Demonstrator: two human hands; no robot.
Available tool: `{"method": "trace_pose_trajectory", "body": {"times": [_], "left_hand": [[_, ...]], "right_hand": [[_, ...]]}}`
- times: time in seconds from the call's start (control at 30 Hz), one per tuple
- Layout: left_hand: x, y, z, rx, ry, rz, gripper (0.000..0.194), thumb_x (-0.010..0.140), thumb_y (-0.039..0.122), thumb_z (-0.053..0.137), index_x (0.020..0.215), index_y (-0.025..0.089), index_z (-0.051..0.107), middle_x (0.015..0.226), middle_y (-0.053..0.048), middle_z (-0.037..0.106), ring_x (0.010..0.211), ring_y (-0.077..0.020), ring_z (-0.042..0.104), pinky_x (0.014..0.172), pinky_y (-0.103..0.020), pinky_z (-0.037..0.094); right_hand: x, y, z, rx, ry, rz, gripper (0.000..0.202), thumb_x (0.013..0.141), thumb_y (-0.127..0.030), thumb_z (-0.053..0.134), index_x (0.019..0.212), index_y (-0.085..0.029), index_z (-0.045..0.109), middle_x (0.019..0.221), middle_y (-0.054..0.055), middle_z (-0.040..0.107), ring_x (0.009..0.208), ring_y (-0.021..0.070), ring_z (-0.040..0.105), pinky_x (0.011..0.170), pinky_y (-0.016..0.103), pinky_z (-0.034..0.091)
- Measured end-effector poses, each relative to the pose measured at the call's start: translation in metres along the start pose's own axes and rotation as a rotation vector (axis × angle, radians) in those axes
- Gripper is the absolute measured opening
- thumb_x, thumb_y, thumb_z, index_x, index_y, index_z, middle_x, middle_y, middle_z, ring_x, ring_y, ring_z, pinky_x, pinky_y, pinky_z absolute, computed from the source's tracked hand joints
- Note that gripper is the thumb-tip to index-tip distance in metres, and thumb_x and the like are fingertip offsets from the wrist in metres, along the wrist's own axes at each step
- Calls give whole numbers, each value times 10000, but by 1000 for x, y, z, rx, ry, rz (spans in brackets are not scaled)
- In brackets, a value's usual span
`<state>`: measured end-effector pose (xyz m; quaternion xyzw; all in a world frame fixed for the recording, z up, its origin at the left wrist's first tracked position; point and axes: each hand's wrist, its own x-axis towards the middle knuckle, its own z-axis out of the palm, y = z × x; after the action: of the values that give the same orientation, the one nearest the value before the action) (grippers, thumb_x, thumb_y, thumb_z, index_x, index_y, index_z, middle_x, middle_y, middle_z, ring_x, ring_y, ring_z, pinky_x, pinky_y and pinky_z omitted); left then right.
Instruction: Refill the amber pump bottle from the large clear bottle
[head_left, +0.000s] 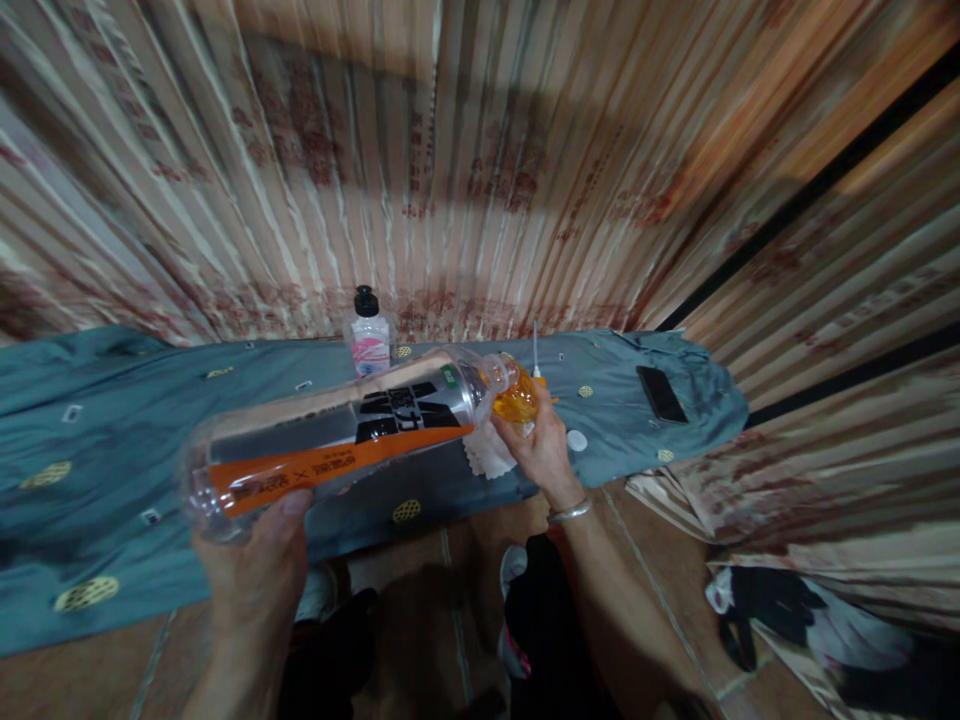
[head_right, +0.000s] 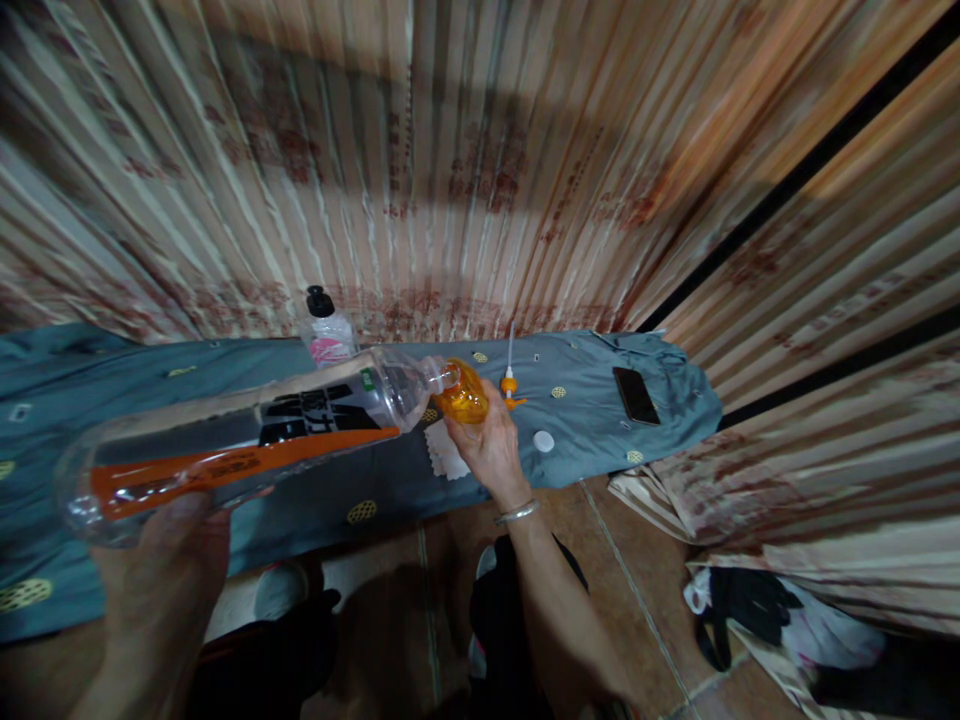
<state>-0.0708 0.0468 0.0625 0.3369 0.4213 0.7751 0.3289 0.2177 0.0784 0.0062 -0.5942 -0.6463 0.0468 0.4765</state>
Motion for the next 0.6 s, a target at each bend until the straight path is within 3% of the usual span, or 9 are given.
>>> {"method": "trace_pose_trajectory", "body": {"times": [0.2, 0.5, 0.6], "left_hand": [[-1, -2, -4, 30, -32, -15, 506, 441, 387, 1018, 875, 300, 773, 986, -8, 780, 943, -263, 747, 960, -459, 638], [-2, -1, -1, 1, 4, -1, 595, 369, 480, 1055, 874, 296, 799, 966, -4, 771, 952, -240, 730, 894, -369, 649], [-2, -1, -2, -2, -10, -14, 589, 338, 423, 1063, 851, 304, 798, 897, 12, 766, 898, -227, 735, 877, -347, 653]], "right_hand": [[-1, 0, 0, -6, 4, 1, 644, 929, -520, 706, 1438, -180, 505, 1332, 174, 737, 1232, 338, 730, 1051, 521, 608], [0, -1, 0, -1, 10, 1, 644, 932, -533, 699, 1431, -172, 511, 1305, 173, 750, 1189, 334, 749, 1016, 513, 626], [0, -2, -1, -8, 2, 20, 652, 923, -533, 710, 1438, -185, 511, 1307, 165, 749, 1193, 338, 746, 1019, 519, 622]]}}
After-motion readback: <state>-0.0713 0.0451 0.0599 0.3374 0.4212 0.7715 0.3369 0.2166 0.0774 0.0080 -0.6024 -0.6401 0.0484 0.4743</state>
